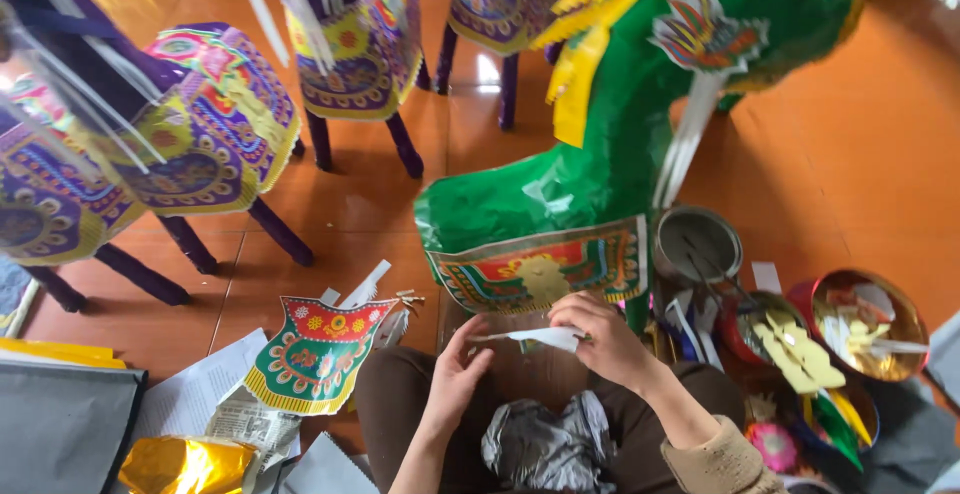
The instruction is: Decorating paper-mache horse models with patterned paper and gold foil
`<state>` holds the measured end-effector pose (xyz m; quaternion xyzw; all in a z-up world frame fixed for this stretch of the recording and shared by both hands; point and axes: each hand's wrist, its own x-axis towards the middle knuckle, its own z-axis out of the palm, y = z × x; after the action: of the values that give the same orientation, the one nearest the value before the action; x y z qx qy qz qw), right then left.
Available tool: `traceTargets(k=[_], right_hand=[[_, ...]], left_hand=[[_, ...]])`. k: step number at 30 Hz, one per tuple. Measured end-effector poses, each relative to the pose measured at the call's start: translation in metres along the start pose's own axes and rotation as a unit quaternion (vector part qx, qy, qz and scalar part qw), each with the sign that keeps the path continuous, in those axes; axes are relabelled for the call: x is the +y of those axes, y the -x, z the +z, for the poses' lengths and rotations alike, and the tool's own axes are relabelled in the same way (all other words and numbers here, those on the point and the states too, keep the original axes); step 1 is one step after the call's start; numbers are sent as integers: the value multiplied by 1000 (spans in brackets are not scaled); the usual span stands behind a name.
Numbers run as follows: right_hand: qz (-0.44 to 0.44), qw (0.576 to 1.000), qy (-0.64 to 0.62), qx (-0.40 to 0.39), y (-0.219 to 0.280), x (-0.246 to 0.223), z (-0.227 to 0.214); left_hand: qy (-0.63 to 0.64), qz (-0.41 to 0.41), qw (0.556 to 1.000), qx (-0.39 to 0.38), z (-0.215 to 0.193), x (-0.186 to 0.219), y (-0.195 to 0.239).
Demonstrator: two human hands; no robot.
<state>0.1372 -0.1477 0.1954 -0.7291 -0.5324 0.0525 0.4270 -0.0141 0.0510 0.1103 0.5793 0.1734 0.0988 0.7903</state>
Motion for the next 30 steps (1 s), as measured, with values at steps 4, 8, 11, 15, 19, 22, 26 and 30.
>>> traceTargets(k=[4, 8, 11, 15, 19, 22, 26, 30], right_hand=[[23, 999, 4, -26, -26, -17, 1], [91, 989, -96, 66, -42, 0, 4], [122, 977, -62, 163, -74, 7, 1], [207, 945, 151, 203, -137, -17, -12], [189, 936, 222, 195, -169, 10, -1], [97, 856, 489, 138, -169, 61, 13], [43, 755, 644, 114, -164, 68, 21], [18, 717, 687, 121, -163, 57, 21]], left_hand=[[-52, 116, 992, 26, 1, 31, -15], [32, 165, 983, 68, -10, 34, -43], [22, 174, 976, 126, -5, 72, -69], [-65, 209, 952, 213, -13, 94, -137], [-181, 249, 923, 229, -6, 115, -169], [-350, 266, 877, 197, -10, 96, -194], [-508, 304, 781, 198, -12, 74, -204], [-572, 313, 729, 207, -8, 73, -196]])
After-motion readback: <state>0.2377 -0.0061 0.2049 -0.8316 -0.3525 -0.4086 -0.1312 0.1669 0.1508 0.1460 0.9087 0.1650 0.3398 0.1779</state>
